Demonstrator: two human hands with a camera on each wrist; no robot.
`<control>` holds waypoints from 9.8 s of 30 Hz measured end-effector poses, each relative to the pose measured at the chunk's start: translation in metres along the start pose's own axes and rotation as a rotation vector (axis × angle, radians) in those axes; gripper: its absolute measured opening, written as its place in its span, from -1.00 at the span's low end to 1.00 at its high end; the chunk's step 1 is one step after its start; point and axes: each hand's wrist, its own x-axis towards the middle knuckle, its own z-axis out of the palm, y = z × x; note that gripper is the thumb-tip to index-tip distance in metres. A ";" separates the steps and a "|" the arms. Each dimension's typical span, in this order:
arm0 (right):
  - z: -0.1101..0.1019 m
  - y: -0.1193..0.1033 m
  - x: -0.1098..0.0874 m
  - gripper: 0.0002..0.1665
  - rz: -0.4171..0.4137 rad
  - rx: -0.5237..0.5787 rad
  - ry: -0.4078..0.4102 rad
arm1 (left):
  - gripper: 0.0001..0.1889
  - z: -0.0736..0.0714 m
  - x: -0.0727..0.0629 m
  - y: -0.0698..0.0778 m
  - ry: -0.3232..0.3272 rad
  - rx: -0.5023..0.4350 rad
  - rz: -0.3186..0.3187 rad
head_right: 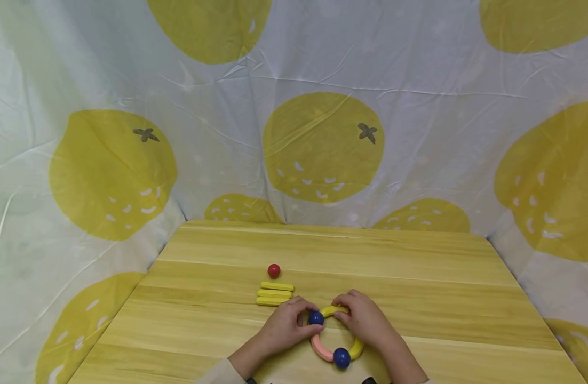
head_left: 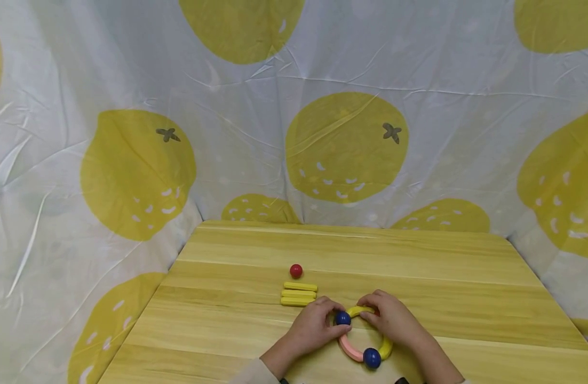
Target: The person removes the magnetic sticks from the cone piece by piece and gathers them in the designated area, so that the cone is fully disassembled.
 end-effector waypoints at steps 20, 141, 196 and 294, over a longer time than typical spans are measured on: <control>0.000 -0.001 -0.002 -0.85 0.094 -0.028 0.056 | -0.67 0.002 -0.002 -0.004 0.099 -0.060 0.063; -0.010 0.004 -0.005 -0.91 0.260 0.034 0.037 | -0.77 -0.077 0.013 -0.090 0.585 -0.265 -0.196; -0.015 0.000 -0.009 -0.73 0.384 0.244 0.019 | -0.66 0.037 0.004 0.054 0.104 0.261 0.088; -0.010 0.003 -0.012 -0.82 0.032 -0.047 0.023 | -0.68 0.022 0.007 0.012 0.129 -0.007 -0.021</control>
